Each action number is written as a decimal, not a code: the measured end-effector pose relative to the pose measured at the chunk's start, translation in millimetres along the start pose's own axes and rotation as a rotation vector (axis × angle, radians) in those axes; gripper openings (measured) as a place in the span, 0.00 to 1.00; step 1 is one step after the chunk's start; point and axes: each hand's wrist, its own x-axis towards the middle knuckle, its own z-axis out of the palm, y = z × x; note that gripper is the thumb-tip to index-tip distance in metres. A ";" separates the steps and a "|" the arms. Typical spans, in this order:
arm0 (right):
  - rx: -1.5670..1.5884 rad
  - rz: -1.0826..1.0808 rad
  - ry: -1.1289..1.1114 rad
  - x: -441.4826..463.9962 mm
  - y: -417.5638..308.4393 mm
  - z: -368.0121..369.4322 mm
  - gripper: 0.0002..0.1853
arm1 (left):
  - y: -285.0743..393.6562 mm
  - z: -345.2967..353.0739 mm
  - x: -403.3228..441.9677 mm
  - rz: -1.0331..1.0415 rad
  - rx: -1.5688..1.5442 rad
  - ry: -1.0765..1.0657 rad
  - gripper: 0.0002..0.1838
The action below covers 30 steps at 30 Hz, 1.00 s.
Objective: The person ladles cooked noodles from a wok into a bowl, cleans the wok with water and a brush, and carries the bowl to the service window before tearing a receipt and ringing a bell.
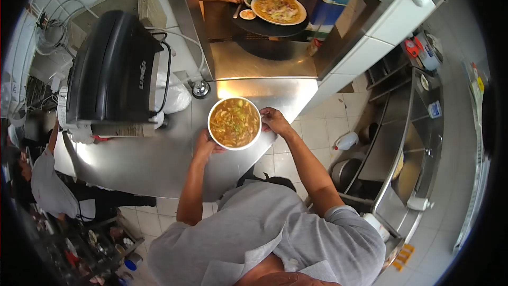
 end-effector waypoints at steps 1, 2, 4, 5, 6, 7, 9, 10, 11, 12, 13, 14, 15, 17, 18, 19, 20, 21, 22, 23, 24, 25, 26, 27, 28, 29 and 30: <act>0.008 0.027 -0.070 3.6 -8.9 -2.6 0.16 | 4.2 -0.2 -1.3 -0.031 0.032 0.000 0.32; -0.038 0.078 -0.168 10.8 -13.1 -7.6 0.18 | 7.3 0.3 -3.8 -0.050 0.000 0.006 0.32; -0.042 0.069 -0.262 17.1 -18.2 -9.9 0.18 | 12.2 -1.0 -8.8 -0.036 -0.009 0.010 0.32; -0.054 0.053 -0.341 19.8 -20.6 -12.7 0.18 | 13.8 0.8 -8.2 -0.012 -0.021 -0.002 0.31; -0.022 0.053 -0.359 21.5 -22.0 -13.3 0.16 | 13.9 1.3 -6.2 -0.017 -0.026 0.009 0.31; -0.026 0.060 -0.373 23.8 -23.2 -14.3 0.16 | 13.8 1.2 -6.4 0.004 -0.017 0.023 0.30; -0.092 0.025 -0.368 27.5 -23.4 -14.7 0.13 | 10.1 4.9 -8.8 0.016 -0.023 0.061 0.30; -0.121 0.024 -0.361 29.9 -24.1 -13.4 0.12 | 15.1 7.1 -10.7 0.037 -0.024 0.060 0.30; -0.122 0.027 -0.388 30.9 -25.3 -12.8 0.12 | 18.7 8.1 -14.0 0.058 -0.020 0.060 0.30; -0.203 0.017 -0.382 33.5 -29.3 -14.3 0.12 | 18.0 8.6 -14.3 0.050 -0.014 0.068 0.29; -0.280 0.000 -0.371 36.3 -37.3 -15.5 0.12 | 21.8 12.9 -17.2 0.054 -0.016 0.093 0.29; -0.276 -0.012 -0.387 40.8 -44.2 -17.5 0.12 | 26.7 17.6 -17.4 0.052 0.000 0.111 0.30; -0.264 0.004 -0.391 44.7 -50.1 -21.2 0.11 | 32.0 22.5 -16.4 0.048 0.016 0.124 0.30; -0.250 0.022 -0.402 56.9 -52.5 -29.6 0.10 | 43.3 33.0 -13.3 0.032 0.025 0.127 0.30; -0.304 0.001 -0.415 72.9 -49.9 -36.9 0.09 | 48.7 41.7 -5.6 0.015 0.031 0.117 0.30; -0.360 -0.021 -0.430 83.3 -50.5 -42.0 0.08 | 49.5 47.8 0.7 0.015 0.026 0.128 0.30; -0.364 -0.025 -0.443 93.0 -50.8 -48.4 0.08 | 50.4 53.7 8.8 0.040 -0.001 0.135 0.30; -0.360 -0.035 -0.440 102.2 -51.1 -53.5 0.08 | 50.9 57.3 15.6 0.066 -0.028 0.143 0.30; -0.356 -0.045 -0.437 112.9 -53.3 -60.9 0.08 | 58.2 65.4 22.7 0.067 -0.033 0.157 0.30; -0.358 -0.047 -0.451 123.0 -55.5 -67.8 0.08 | 66.9 73.8 28.9 0.089 -0.057 0.148 0.30; -0.368 -0.061 -0.443 132.3 -57.3 -74.2 0.08 | 73.5 80.3 33.5 0.111 -0.079 0.136 0.31; -0.375 -0.075 -0.431 138.9 -62.5 -76.7 0.07 | 73.2 79.6 40.0 0.109 -0.079 0.142 0.31; -0.351 -0.045 -0.440 142.7 -72.7 -82.4 0.08 | 72.4 80.4 49.5 0.114 -0.072 0.128 0.30; -0.348 -0.048 -0.441 153.2 -72.3 -86.1 0.08 | 72.5 81.0 58.9 0.119 -0.065 0.110 0.30; -0.414 -0.086 -0.436 162.0 -74.5 -89.5 0.09 | 85.1 87.2 61.2 0.088 -0.013 0.123 0.30; -0.481 -0.123 -0.428 170.4 -76.4 -92.9 0.09 | 88.6 87.4 69.0 0.090 -0.009 0.120 0.30; -0.473 -0.094 -0.437 177.9 -77.6 -98.0 0.10 | 90.9 88.2 77.3 0.080 -0.021 0.131 0.30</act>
